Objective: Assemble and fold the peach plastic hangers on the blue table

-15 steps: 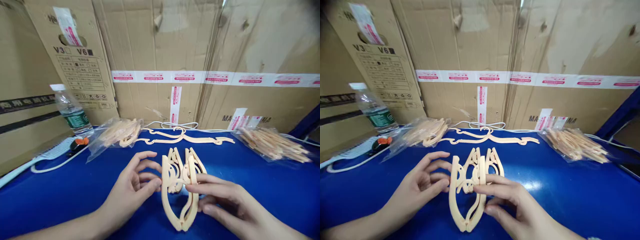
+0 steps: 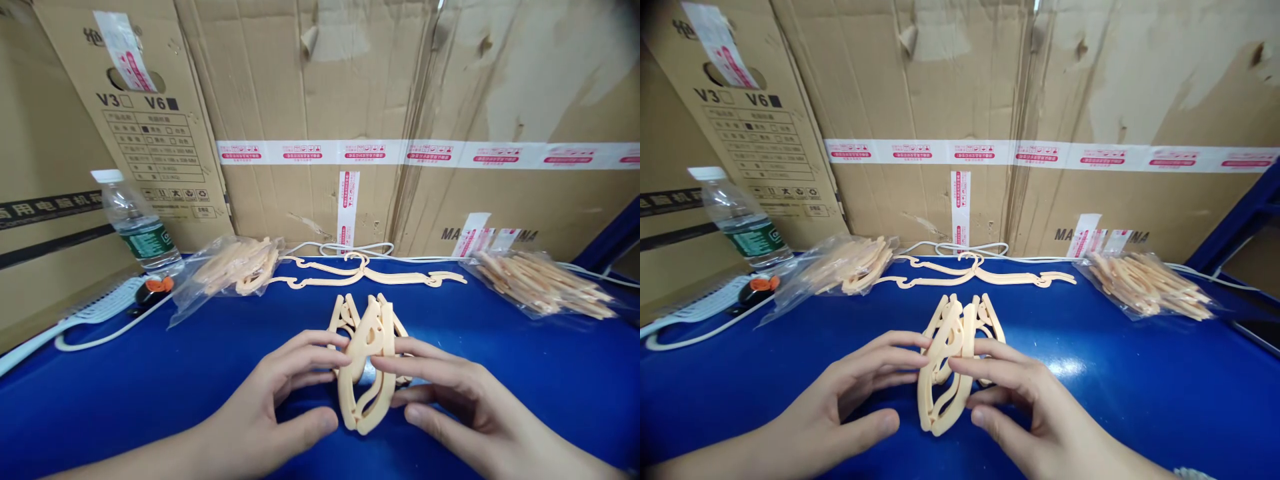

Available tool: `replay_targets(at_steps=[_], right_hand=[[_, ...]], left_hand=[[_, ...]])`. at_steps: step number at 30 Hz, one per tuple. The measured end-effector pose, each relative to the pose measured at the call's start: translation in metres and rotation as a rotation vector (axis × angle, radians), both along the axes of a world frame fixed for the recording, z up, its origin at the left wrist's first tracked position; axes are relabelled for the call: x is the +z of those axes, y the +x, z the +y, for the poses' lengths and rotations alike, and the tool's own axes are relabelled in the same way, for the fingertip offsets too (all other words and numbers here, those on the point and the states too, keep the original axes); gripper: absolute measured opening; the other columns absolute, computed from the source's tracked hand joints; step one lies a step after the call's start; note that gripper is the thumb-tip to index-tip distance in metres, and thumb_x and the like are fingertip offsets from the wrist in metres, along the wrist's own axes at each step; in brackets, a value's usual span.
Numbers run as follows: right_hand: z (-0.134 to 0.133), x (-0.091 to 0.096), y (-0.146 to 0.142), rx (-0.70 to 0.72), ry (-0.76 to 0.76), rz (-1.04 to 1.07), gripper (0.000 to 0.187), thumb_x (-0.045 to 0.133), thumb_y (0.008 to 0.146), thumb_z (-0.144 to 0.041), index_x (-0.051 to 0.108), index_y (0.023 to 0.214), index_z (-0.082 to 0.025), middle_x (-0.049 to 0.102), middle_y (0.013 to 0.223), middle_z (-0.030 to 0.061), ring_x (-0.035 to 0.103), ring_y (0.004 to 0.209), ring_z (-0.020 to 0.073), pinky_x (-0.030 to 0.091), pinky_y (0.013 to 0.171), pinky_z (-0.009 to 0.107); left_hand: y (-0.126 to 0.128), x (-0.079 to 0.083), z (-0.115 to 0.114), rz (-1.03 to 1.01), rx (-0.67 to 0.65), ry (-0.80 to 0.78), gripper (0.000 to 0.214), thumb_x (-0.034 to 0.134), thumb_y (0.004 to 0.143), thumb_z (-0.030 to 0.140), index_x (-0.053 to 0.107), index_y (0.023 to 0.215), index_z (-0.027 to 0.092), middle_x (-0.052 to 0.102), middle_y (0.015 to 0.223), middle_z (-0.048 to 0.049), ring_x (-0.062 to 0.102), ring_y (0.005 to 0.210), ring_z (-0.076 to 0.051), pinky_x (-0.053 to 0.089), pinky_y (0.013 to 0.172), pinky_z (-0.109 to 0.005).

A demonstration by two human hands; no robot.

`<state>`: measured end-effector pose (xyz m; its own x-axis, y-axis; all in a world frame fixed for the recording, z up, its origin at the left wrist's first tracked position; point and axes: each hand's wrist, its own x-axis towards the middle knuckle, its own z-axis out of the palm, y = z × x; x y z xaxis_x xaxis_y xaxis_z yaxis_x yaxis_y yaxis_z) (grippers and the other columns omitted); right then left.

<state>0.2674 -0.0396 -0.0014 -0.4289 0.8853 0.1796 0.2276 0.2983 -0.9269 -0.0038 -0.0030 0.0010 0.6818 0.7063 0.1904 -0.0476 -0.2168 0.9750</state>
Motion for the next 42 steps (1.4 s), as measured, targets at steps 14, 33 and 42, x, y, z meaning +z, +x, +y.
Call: replay_targets(at_steps=[14, 33, 42], right_hand=[[-0.002, 0.006, 0.000, -0.011, 0.049, -0.019, 0.040, 0.061, 0.095, -0.029, 0.055, 0.132, -0.043, 0.043, 0.152, -0.0021, 0.051, 0.131, 0.0240, 0.049, 0.106, 0.035], [0.030, 0.030, 0.036, -0.347, 0.067, -0.158, 0.052, 0.063, 0.087, -0.055, 0.063, 0.130, -0.026, 0.059, 0.136, 0.0114, 0.054, 0.125, 0.0345, 0.050, 0.100, 0.047], [0.037, 0.019, 0.054, -0.272, 0.268, -0.765, 0.063, 0.041, 0.096, -0.060, 0.045, 0.146, -0.023, 0.059, 0.126, 0.0139, 0.058, 0.115, 0.0332, 0.049, 0.099, 0.049]], left_hand=[[0.000, -0.002, 0.002, 0.058, 0.026, -0.039, 0.052, 0.069, 0.089, 0.026, 0.054, 0.136, 0.039, 0.036, 0.152, -0.0014, 0.049, 0.133, -0.026, 0.045, 0.109, -0.035], [-0.023, -0.006, -0.001, 0.383, 0.138, 0.241, 0.058, 0.064, 0.090, 0.041, 0.043, 0.144, 0.044, 0.018, 0.164, 0.0039, 0.028, 0.146, -0.033, 0.036, 0.113, -0.045], [-0.030, -0.010, 0.002, 0.466, 0.193, 0.389, 0.056, 0.063, 0.089, 0.039, 0.047, 0.143, 0.041, 0.028, 0.161, -0.0010, 0.033, 0.143, -0.035, 0.034, 0.110, -0.051]])
